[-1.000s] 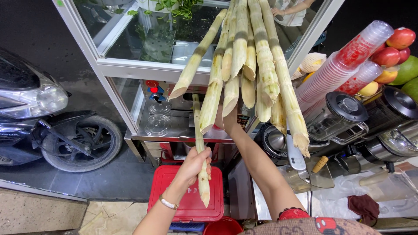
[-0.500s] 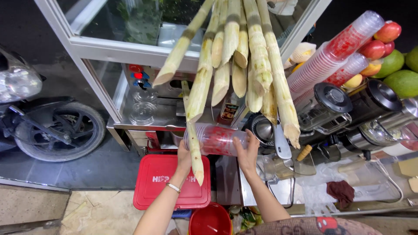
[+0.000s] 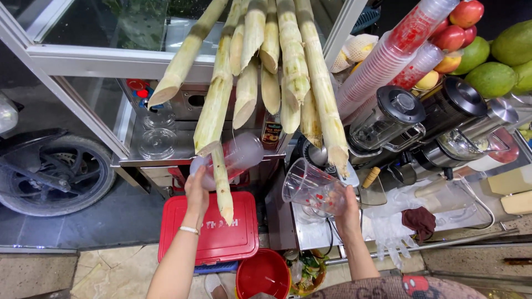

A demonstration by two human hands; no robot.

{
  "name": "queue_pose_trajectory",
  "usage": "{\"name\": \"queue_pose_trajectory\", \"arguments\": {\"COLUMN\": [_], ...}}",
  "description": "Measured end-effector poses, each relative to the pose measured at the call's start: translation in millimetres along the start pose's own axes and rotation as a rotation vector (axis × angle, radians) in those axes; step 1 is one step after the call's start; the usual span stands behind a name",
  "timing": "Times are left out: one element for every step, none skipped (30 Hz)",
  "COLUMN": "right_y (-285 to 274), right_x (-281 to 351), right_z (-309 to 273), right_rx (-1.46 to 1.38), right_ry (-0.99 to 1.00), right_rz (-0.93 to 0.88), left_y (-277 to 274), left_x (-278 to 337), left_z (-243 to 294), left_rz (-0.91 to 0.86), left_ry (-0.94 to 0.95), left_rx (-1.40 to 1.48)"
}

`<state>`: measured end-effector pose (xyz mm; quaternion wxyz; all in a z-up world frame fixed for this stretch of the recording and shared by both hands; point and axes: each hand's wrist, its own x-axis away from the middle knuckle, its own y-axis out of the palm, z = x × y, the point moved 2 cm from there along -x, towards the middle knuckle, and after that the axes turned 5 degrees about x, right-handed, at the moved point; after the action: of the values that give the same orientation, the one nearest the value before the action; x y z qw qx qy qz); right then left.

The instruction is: The recorder prepares sugarcane stalks by trimming them with a knife and then feeds them into a press to extract juice, which is served in a cup with ice and lime.

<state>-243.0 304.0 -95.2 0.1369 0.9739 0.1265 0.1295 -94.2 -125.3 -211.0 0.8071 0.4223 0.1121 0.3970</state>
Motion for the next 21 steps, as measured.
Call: {"name": "queue_pose_trajectory", "arguments": {"right_y": [-1.4, 2.0, 5.5, 7.6, 8.9, 9.1, 7.5, 7.8, 8.1, 16.2, 23.9, 33.6, 27.3, 22.2, 17.2, 15.7, 14.9, 11.9, 23.8, 34.8, 46.7], "right_x": [8.9, 8.8, 8.9, 10.2, 11.4, 12.3, 18.0, 21.3, 24.6, 33.3, 42.3, 47.4, 48.6, 49.7, 50.9, 51.9, 53.1, 58.7, 62.1, 69.1, 76.3], "right_z": [8.3, 14.2, 19.8, 21.8, 24.6, 27.1, 27.7, 28.1, 28.6, 26.3, 25.1, 23.4, 36.0, 49.7, 63.3, 76.4, 90.7, 105.7, 105.1, 107.1, 109.6], "right_rx": [0.005, 0.001, -0.002, -0.001, -0.028, -0.055, -0.055, -0.052, -0.05, -0.049, -0.055, -0.062, -0.062, -0.049, -0.036, -0.037, -0.084, -0.129, -0.127, -0.214, -0.3], "right_ry": [0.008, 0.042, 0.076, 0.075, 0.116, 0.154, 0.15, 0.191, 0.233, 0.234, 0.285, 0.329, 0.325, 0.376, 0.427, 0.425, 0.464, 0.511, 0.517, 0.599, 0.681], "right_rz": [0.003, -0.018, -0.039, -0.041, -0.005, 0.033, 0.033, 0.018, 0.004, 0.006, 0.025, 0.04, 0.036, 0.026, 0.014, 0.008, -0.022, -0.047, -0.051, 0.001, 0.053], "left_y": [9.6, 24.1, 39.0, 21.0, 2.5, -14.3, -31.6, -45.4, -58.7, -14.7, 33.6, 92.5, 83.9, 75.7, 67.5, 39.4, 16.7, -10.4, -20.8, -37.5, -54.4], "left_x": [6.7, 4.4, 2.4, -20.2, -42.8, -66.5, -91.8, -120.4, -149.6, -126.3, -95.6, -64.3, -86.4, -109.3, -132.4, -154.7, -179.6, -196.6, -193.1, -186.2, -178.6], "left_z": [-1.7, -3.3, -4.3, -30.9, -58.3, -87.3, -120.6, -152.2, -183.5, -142.9, -108.9, -68.7, -89.3, -108.0, -126.1, -147.9, -167.3, -188.7, -185.5, -184.3, -183.0], "left_rz": [0.008, 0.022, 0.034, 0.034, 0.069, 0.101, 0.097, 0.05, 0.001, 0.003, 0.214, 0.418, 0.416, 0.366, 0.316, 0.316, 0.014, -0.282, -0.275, -0.127, 0.013], "left_ry": [-0.006, -0.099, -0.193, -0.191, -0.224, -0.26, -0.26, -0.245, -0.231, -0.233, -0.384, -0.521, -0.517, -0.492, -0.467, -0.46, -0.302, -0.148, -0.147, -0.275, -0.402], "left_rx": [-0.001, 0.074, 0.148, 0.151, 0.109, 0.068, 0.071, 0.201, 0.331, 0.331, 0.04, -0.255, -0.253, -0.205, -0.158, -0.156, -0.266, -0.372, -0.373, -0.209, -0.047]}}
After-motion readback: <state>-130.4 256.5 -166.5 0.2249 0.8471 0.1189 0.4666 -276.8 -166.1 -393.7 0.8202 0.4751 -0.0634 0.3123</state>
